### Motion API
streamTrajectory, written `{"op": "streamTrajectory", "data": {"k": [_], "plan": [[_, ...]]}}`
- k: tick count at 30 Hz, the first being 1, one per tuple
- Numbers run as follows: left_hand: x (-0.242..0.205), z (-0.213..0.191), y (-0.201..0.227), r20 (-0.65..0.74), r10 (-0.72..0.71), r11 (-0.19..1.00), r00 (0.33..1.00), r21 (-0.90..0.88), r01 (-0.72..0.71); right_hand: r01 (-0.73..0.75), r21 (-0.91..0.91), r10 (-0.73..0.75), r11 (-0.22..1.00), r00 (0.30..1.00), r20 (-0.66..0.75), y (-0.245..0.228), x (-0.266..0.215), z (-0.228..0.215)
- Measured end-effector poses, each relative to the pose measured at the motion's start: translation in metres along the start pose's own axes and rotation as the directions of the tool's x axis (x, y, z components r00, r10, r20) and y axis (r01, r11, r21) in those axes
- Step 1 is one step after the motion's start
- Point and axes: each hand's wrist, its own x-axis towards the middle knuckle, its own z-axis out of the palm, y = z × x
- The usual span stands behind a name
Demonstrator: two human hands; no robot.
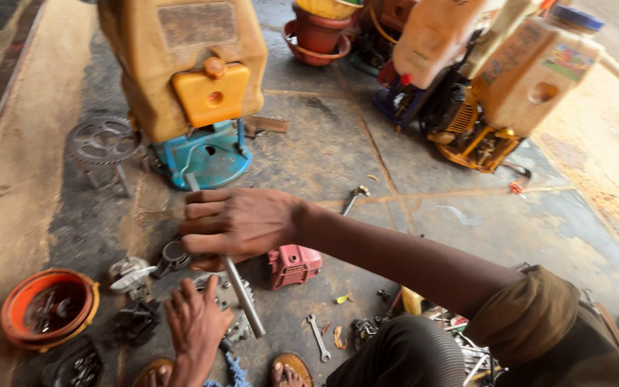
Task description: The person is repairing a small engine. They use a T-handle wrench to loosen and remove a bolt from the engine casing, then use a rag to wipe the inside of the casing and a separate metal part.
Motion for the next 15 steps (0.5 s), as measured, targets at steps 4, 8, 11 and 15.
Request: {"op": "streamTrajectory", "data": {"k": [4, 8, 11, 15], "plan": [[0.006, 0.003, -0.002, 0.14, 0.014, 0.997, 0.99, -0.077, -0.003, -0.024, -0.067, 0.024, 0.997, 1.0, -0.001, -0.001, -0.002, 0.008], [0.008, 0.012, -0.001, 0.179, 0.026, 0.993, 0.984, -0.119, -0.005, -0.148, 0.024, 0.148, 0.989, 0.989, 0.003, -0.006, 0.002, 0.003], [0.008, 0.013, 0.001, 0.071, 0.029, 0.997, 0.997, -0.071, -0.024, -0.208, 0.076, 0.207, 0.975, 0.978, 0.011, -0.011, 0.01, -0.006], [0.01, 0.016, 0.008, 0.157, -0.026, 0.979, 0.987, -0.198, 0.057, -0.234, 0.086, 0.233, 0.968, 0.972, 0.018, -0.019, 0.002, -0.01]]}}
